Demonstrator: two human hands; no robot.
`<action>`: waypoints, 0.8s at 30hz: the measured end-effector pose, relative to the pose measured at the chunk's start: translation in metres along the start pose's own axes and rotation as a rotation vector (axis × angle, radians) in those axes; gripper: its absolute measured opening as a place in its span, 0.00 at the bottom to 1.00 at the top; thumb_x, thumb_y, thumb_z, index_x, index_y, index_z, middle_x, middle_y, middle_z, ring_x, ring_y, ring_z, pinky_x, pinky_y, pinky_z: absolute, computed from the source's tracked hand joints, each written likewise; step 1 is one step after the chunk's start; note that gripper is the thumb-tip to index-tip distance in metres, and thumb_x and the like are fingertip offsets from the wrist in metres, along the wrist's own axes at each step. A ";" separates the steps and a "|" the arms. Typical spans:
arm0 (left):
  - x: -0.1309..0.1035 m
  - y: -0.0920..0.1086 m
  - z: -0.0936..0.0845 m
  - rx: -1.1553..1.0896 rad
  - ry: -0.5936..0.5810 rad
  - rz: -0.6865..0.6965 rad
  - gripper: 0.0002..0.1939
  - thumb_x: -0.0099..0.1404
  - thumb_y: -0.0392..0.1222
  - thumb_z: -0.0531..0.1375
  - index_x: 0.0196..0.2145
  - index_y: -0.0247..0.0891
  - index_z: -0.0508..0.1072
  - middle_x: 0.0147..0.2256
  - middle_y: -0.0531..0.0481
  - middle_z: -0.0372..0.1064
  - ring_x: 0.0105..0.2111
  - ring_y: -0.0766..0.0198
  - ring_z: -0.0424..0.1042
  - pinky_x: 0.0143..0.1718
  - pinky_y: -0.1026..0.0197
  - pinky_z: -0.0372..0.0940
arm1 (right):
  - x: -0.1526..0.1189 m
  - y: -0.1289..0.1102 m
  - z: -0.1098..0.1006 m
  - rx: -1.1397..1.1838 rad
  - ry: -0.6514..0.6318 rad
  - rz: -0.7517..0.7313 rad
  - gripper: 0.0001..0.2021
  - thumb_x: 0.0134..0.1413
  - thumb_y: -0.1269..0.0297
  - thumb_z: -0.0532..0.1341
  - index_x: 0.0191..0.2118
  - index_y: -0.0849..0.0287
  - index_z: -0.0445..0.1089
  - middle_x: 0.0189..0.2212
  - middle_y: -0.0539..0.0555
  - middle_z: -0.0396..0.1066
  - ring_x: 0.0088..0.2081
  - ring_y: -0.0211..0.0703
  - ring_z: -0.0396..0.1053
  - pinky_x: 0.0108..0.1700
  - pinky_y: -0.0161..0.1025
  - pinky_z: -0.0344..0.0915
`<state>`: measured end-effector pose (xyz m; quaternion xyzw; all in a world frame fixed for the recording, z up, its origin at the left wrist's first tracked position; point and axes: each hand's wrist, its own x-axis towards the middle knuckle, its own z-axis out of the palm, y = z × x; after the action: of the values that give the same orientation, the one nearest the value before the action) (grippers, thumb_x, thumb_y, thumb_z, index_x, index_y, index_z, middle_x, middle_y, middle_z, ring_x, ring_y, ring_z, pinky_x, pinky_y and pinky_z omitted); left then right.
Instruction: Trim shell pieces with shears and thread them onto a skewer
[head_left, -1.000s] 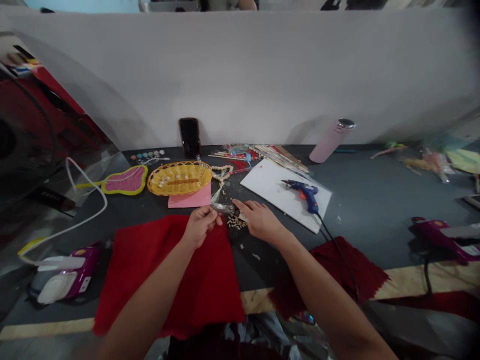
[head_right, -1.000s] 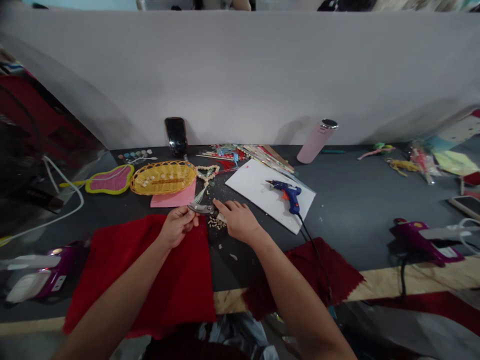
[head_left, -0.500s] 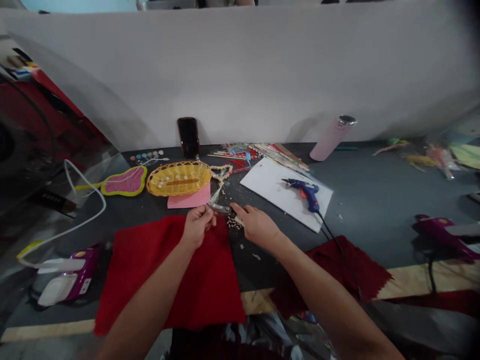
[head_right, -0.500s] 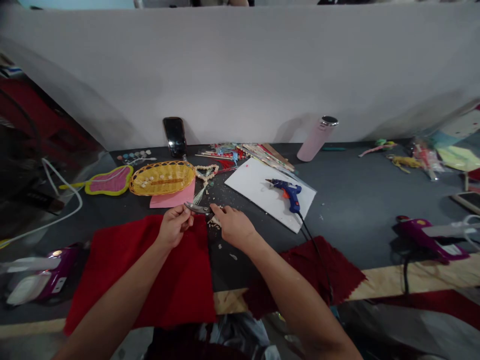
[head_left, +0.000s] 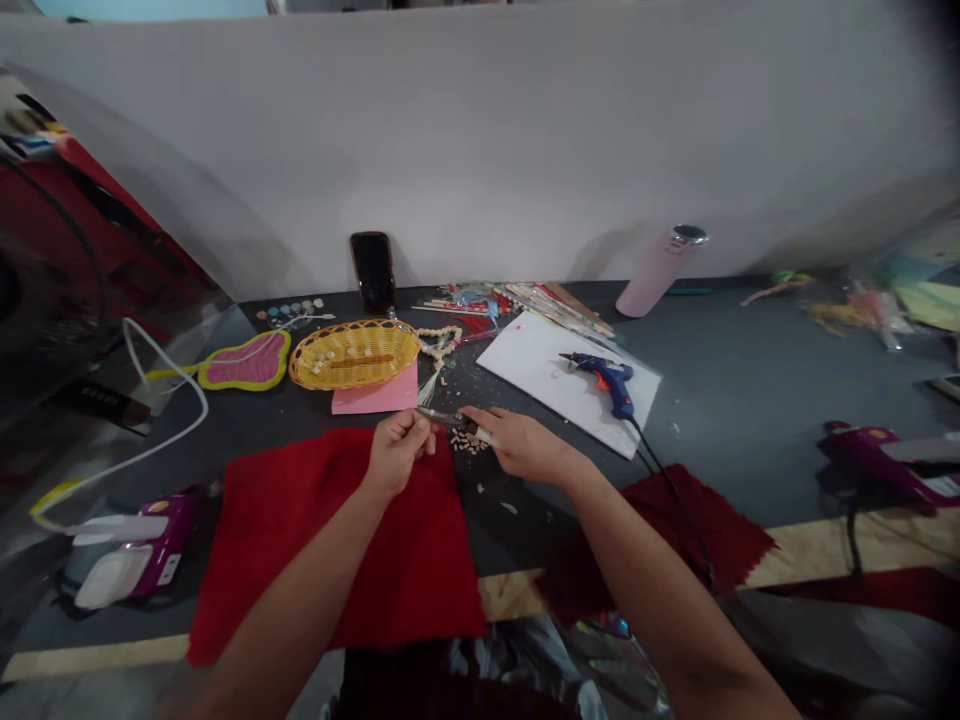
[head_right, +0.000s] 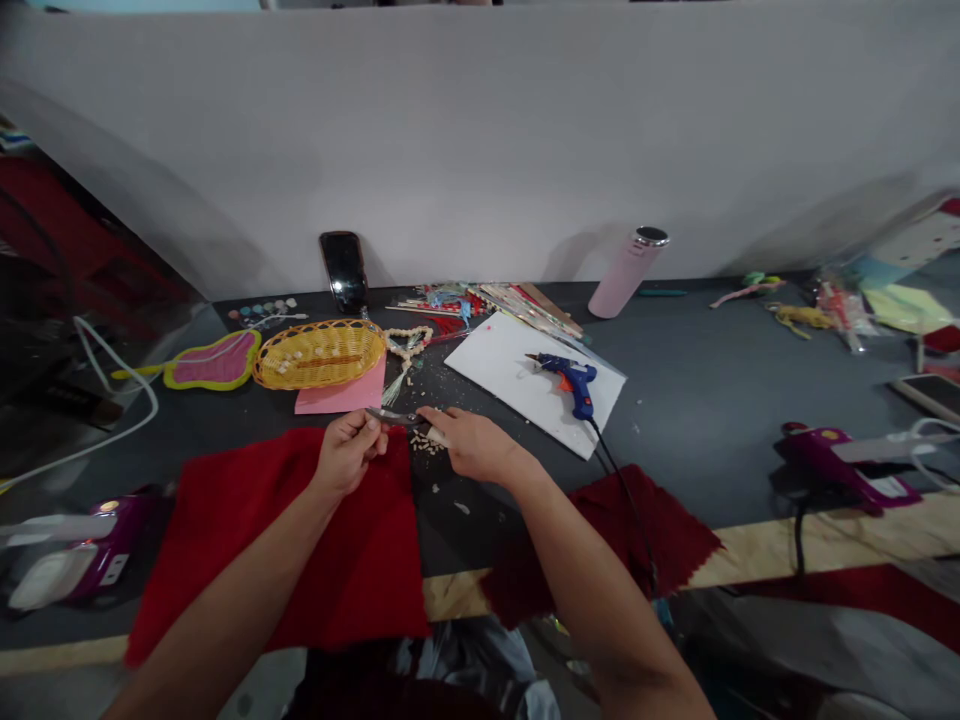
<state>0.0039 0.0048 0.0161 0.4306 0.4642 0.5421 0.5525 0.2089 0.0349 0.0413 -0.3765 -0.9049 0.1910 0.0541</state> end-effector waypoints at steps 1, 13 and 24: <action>0.000 0.001 0.000 -0.006 -0.005 -0.009 0.15 0.55 0.50 0.60 0.23 0.33 0.68 0.15 0.53 0.63 0.13 0.76 0.47 0.16 0.67 0.39 | 0.000 -0.001 0.000 -0.004 0.003 0.011 0.32 0.49 0.76 0.49 0.62 0.58 0.46 0.48 0.60 0.63 0.45 0.44 0.63 0.46 0.39 0.58; 0.002 0.009 -0.010 -0.224 -0.178 -0.241 0.12 0.52 0.45 0.63 0.25 0.32 0.67 0.13 0.54 0.61 0.11 0.78 0.46 0.15 0.69 0.37 | 0.008 -0.005 0.003 -0.158 0.050 0.119 0.33 0.50 0.74 0.50 0.62 0.52 0.43 0.50 0.59 0.60 0.49 0.47 0.60 0.48 0.42 0.54; 0.001 0.005 -0.007 -0.179 -0.156 -0.235 0.12 0.54 0.46 0.62 0.26 0.33 0.68 0.13 0.54 0.62 0.11 0.77 0.48 0.15 0.69 0.38 | 0.003 0.001 0.001 -0.056 -0.040 0.060 0.34 0.47 0.77 0.50 0.62 0.56 0.44 0.48 0.60 0.62 0.45 0.45 0.64 0.44 0.39 0.58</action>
<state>-0.0041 0.0061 0.0196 0.3632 0.4169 0.4777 0.6827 0.2071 0.0372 0.0404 -0.4008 -0.8992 0.1745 0.0200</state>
